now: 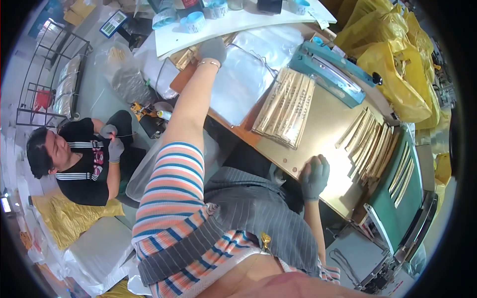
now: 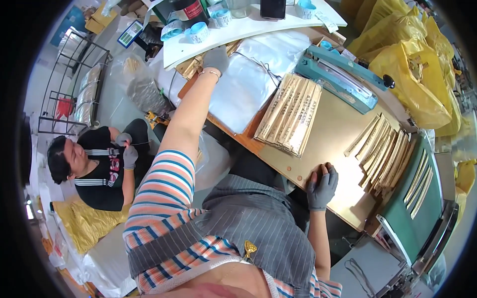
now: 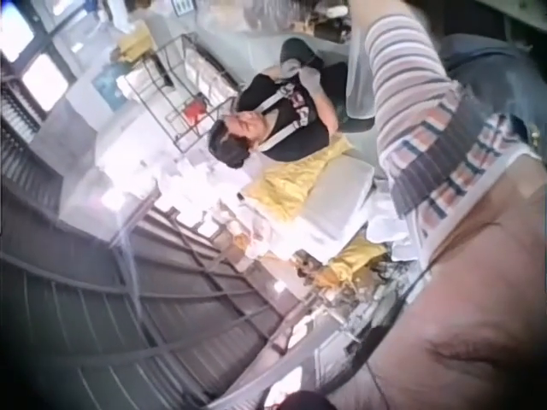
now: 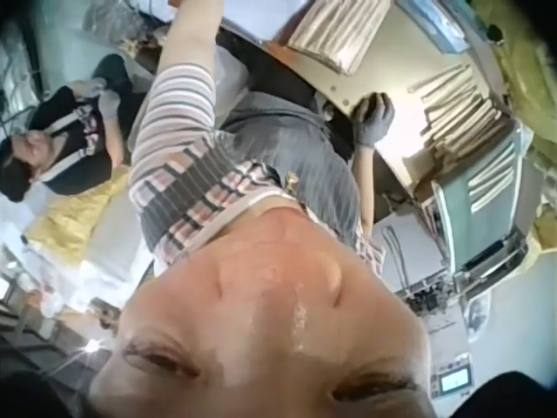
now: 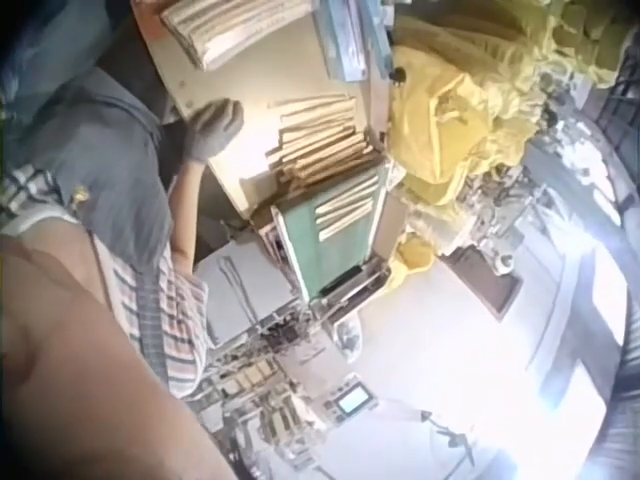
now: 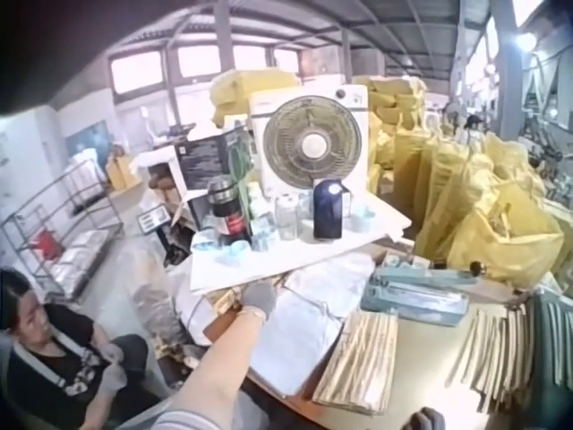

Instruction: Packaging bundles of wooden sticks into plastic bags and sealing them with a heat sealer.

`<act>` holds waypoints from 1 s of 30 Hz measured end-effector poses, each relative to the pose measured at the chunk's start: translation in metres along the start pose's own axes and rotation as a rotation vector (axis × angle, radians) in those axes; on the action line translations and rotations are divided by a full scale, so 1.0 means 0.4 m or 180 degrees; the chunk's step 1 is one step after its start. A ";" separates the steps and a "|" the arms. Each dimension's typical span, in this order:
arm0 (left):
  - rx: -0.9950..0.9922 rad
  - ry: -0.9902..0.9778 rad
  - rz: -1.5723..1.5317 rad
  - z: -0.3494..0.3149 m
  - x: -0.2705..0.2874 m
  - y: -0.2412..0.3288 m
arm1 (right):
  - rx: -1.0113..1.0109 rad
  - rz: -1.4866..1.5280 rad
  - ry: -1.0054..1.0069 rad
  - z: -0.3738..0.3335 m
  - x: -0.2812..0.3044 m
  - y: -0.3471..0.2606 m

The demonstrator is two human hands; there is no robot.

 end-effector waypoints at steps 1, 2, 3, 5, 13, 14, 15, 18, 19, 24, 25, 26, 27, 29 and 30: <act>0.0101 -0.0848 -0.0046 0.008 -0.008 0.014 | -0.0060 -0.0028 -0.0003 -0.009 0.006 -0.003; 0.0071 -0.1383 0.0050 0.017 0.001 0.027 | -0.0097 -0.0037 0.0023 -0.007 0.012 -0.006; 0.0058 -0.1386 0.0065 0.020 0.009 0.022 | -0.0113 -0.0027 0.0026 -0.003 0.013 -0.007; 0.0152 -0.1384 -0.0200 0.020 0.028 0.000 | -0.0091 -0.0014 -0.0004 0.002 0.013 -0.010; -0.0553 0.0036 0.0382 -0.040 0.105 0.016 | -0.0024 0.0032 0.0103 0.011 0.015 -0.010; -0.0575 0.0042 0.0394 -0.050 0.118 0.008 | -0.0012 0.0071 0.0054 0.009 0.010 -0.008; -0.0670 0.0174 0.0142 -0.062 0.142 0.012 | -0.0012 0.0096 0.0011 0.006 0.010 -0.002; -0.0956 -0.0070 -0.0757 -0.118 0.195 0.072 | -0.0067 0.0067 0.0117 0.000 0.024 0.008; -0.1073 -0.0451 -0.1350 -0.143 0.218 0.115 | -0.0102 0.0076 0.0159 -0.002 0.033 0.011; -0.0263 -0.3906 -0.3707 -0.356 0.320 0.434 | -0.0033 0.0277 0.0267 -0.004 0.053 0.022; -0.0256 -0.4140 -0.3896 -0.386 0.322 0.500 | -0.0138 0.0440 0.0356 -0.012 0.048 0.034; -0.0029 -0.4474 -0.4145 -0.423 0.281 0.551 | -0.0411 0.0790 0.0536 -0.010 0.053 0.038; 0.0149 -0.4603 -0.4591 -0.459 0.263 0.608 | -0.0391 0.0650 0.0684 0.005 0.070 0.050; -0.1000 -0.4018 -0.3658 -0.492 0.201 0.725 | -0.0225 0.0144 0.1078 0.075 0.186 0.097; -0.0717 -0.3640 -0.3365 -0.526 0.168 0.747 | -0.0088 -0.0233 0.1281 0.107 0.246 0.139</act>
Point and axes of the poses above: each hand's wrist, its own z-axis towards the middle knuckle, its own x-axis out of the back of the hand, y = z × x, the point moved 5 cm from there along z, towards the middle knuckle, and after that the axes turned 12 degrees about x, right-handed, at the moved point
